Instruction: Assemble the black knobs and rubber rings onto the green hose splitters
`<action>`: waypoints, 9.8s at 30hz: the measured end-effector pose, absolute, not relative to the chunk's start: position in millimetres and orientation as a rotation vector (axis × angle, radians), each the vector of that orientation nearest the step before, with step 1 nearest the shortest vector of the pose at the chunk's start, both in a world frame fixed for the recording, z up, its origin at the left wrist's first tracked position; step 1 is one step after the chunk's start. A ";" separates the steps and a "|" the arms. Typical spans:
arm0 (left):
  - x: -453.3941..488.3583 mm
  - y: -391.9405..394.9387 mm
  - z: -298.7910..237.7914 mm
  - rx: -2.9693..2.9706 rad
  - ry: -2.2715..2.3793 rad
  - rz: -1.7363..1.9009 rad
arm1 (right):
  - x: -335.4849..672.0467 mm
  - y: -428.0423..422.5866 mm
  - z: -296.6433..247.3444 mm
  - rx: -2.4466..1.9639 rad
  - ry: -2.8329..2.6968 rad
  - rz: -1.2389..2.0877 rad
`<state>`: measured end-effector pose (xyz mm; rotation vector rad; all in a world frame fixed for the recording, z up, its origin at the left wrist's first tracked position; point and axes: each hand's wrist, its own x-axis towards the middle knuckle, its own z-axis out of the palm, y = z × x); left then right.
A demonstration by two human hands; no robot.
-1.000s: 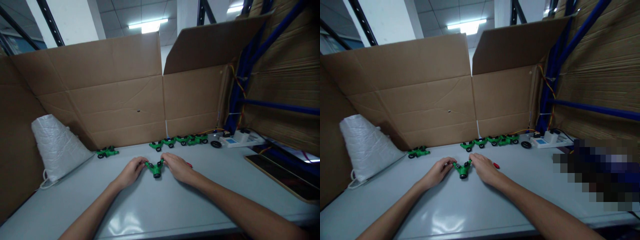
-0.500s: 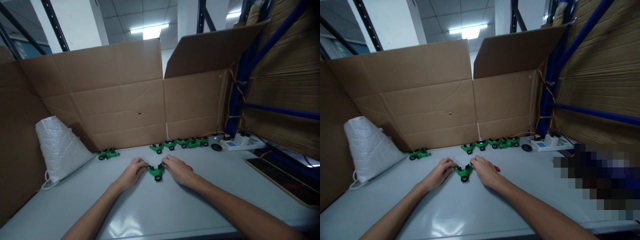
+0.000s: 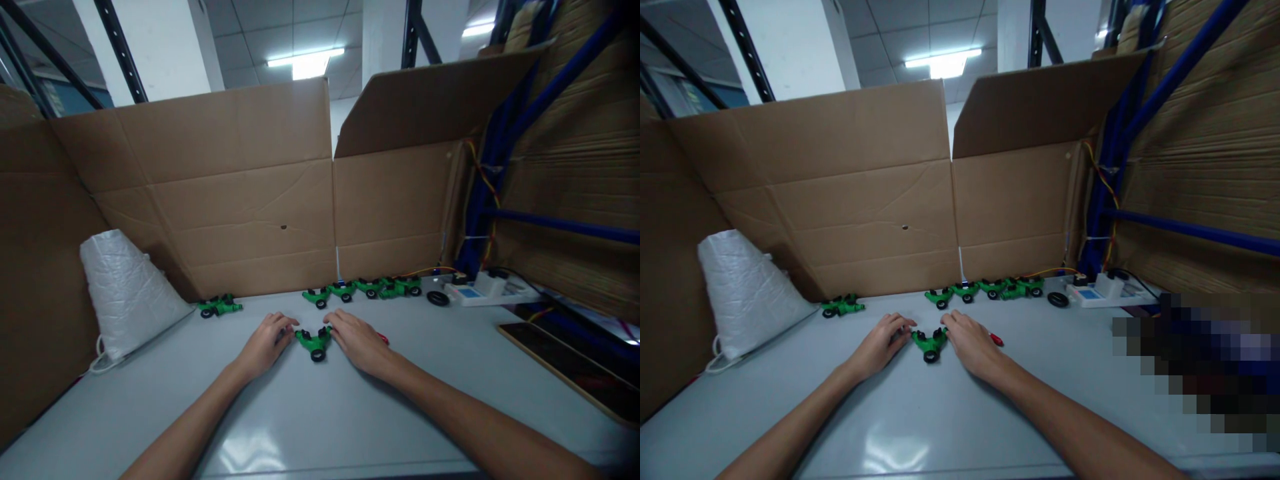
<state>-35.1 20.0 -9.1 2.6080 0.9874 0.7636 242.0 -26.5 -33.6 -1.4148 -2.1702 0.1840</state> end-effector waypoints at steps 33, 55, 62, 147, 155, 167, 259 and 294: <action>-21.1 -11.2 7.6 2.643 0.860 0.591 | 229.2 -40.8 -18.0 -1.243 -2.174 0.352; -44.1 16.9 0.4 2.802 1.249 0.644 | 228.6 -39.0 -27.2 -1.217 -2.106 0.430; -63.1 36.0 -1.9 2.814 1.639 0.525 | 228.8 -39.0 -29.9 -1.226 -2.139 0.426; -62.3 44.5 -21.7 2.654 2.285 0.353 | 228.3 -49.6 -15.0 -1.149 -2.314 0.445; -60.0 42.0 -21.1 2.617 2.276 0.362 | 227.8 -50.9 -13.3 -1.148 -2.337 0.433; -57.6 42.3 -22.1 2.649 2.278 0.368 | 228.8 -47.8 -17.7 -1.105 -2.338 0.416; -49.8 34.2 -12.7 2.495 1.486 0.738 | 231.2 -47.6 -16.7 -1.075 -2.368 0.405; -47.3 32.2 -7.8 2.506 1.455 0.721 | 232.2 -47.0 -13.6 -1.076 -2.370 0.422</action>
